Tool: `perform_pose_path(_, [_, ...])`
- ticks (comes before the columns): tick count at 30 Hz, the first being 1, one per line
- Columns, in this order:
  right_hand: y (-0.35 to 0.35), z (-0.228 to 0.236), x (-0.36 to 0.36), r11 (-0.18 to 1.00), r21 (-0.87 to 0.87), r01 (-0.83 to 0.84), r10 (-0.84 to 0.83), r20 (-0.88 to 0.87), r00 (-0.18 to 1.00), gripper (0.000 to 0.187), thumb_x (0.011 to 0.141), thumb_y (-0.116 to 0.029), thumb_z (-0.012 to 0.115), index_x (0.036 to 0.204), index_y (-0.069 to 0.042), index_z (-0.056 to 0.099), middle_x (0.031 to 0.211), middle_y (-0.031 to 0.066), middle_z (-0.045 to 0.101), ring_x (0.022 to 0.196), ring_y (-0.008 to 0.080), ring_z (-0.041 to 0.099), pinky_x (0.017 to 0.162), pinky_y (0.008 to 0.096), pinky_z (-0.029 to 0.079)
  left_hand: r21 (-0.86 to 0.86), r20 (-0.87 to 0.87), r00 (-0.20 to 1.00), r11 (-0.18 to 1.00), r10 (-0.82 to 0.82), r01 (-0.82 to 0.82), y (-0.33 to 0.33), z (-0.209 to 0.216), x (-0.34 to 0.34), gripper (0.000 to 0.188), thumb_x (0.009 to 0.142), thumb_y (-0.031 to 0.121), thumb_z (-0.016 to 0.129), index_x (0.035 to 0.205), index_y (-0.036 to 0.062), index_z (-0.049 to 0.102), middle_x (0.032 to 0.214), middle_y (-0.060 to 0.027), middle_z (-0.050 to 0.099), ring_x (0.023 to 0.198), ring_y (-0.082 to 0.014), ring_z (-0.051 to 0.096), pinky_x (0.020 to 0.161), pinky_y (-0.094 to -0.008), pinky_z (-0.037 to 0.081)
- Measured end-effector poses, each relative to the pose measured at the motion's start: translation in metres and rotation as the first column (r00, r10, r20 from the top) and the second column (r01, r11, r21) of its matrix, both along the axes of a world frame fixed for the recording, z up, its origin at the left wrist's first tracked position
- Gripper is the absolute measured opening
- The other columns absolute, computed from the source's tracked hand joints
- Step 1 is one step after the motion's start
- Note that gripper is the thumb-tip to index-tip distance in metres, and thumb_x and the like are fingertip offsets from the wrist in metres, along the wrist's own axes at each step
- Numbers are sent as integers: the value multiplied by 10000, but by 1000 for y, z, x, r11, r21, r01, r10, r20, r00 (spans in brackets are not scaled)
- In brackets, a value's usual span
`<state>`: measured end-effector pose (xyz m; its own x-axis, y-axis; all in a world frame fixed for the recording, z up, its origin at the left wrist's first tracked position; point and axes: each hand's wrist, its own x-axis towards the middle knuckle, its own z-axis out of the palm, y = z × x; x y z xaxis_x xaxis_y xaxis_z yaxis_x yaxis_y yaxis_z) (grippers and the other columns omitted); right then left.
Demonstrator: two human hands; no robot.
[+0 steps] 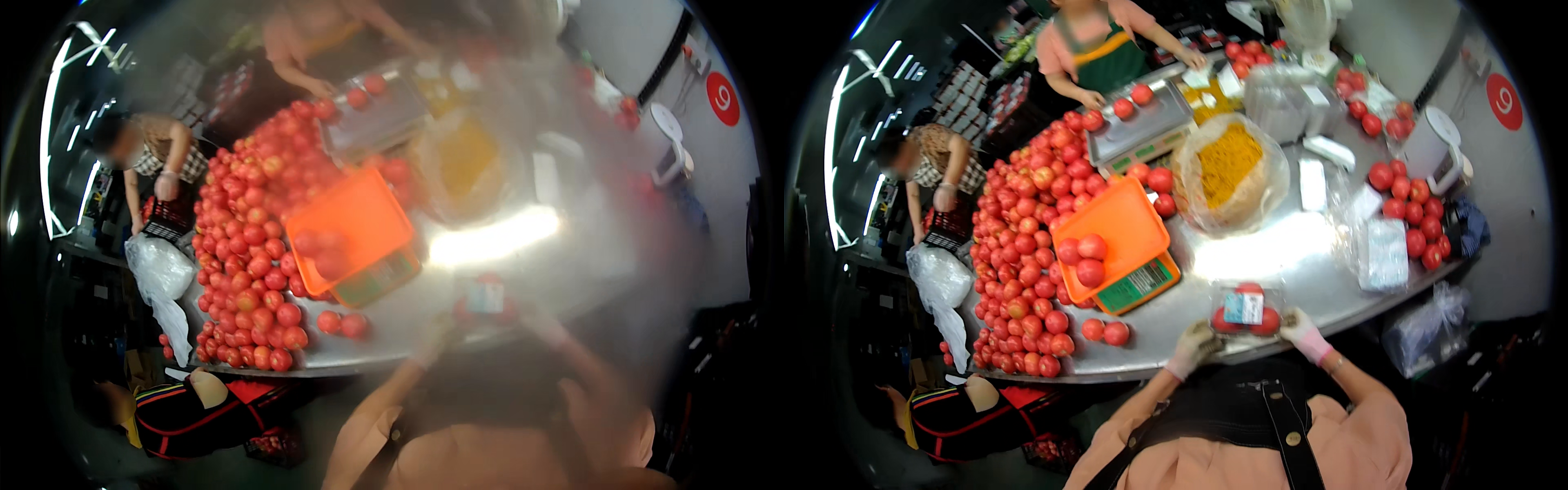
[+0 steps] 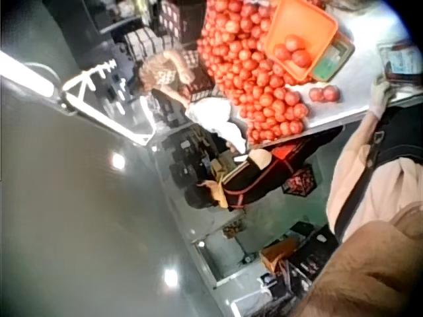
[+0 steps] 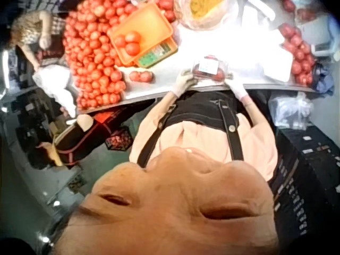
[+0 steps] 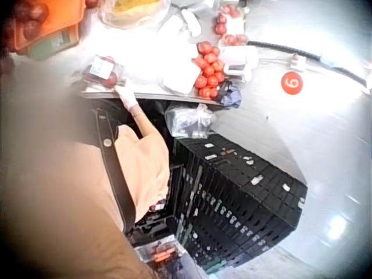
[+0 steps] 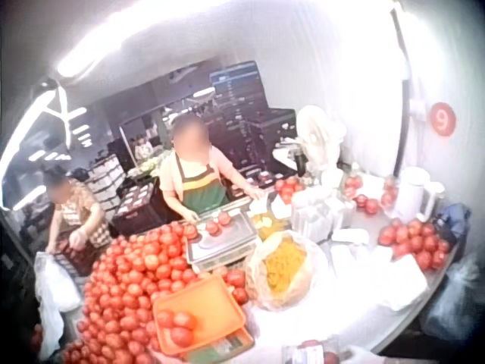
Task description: The person weighs tomatoes on an orange scale and places them into plastic containers, then stacks the filled containers into a larger black crate.
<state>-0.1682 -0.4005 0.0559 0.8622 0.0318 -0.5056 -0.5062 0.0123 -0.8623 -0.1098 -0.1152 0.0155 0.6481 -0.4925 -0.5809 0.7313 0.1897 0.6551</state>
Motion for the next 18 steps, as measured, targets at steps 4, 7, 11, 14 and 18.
perform_pose_path(4, [17,31,8,995,98,-35,49,-138,989,293,786,12,574,1062,25,476,847,102,592,770,165,627,672,284,525,76,97,995,997,15,-22,20,25,11,360,857,35,535,1202,-34,455,1018,-102,552,888,-214,590,796,-339,532])
perform_pose_path(7, [-13,14,48,686,-509,-520,579,-50,814,289,817,-209,601,1018,-3,629,924,171,666,831,239,651,786,341,507,203,384,917,979,-106,28,49,17,28,350,872,55,535,1209,-13,466,1033,-96,557,886,-199,597,787,-336,532])
perform_pose_path(11, [-9,66,166,730,-652,203,220,506,834,273,843,-283,584,994,-63,641,917,145,653,854,308,625,758,383,490,56,-3,951,950,308,-308,30,42,49,292,924,139,499,1191,22,501,1018,-79,599,843,-164,618,743,-326,533])
perform_pose_path(14, [19,80,264,628,-642,440,323,730,603,231,827,-284,595,937,-87,641,848,132,615,807,297,620,720,396,486,184,232,960,961,160,-204,28,-2,62,284,941,190,495,1178,35,517,987,-55,606,844,-152,619,728,-320,530])
perform_pose_path(18, [41,11,361,296,-875,383,499,484,719,196,821,-269,582,875,-97,655,834,133,619,797,301,630,698,413,499,141,269,927,942,260,-305,-8,-34,67,252,937,230,506,1130,70,540,888,-21,593,755,-128,598,648,-289,513])
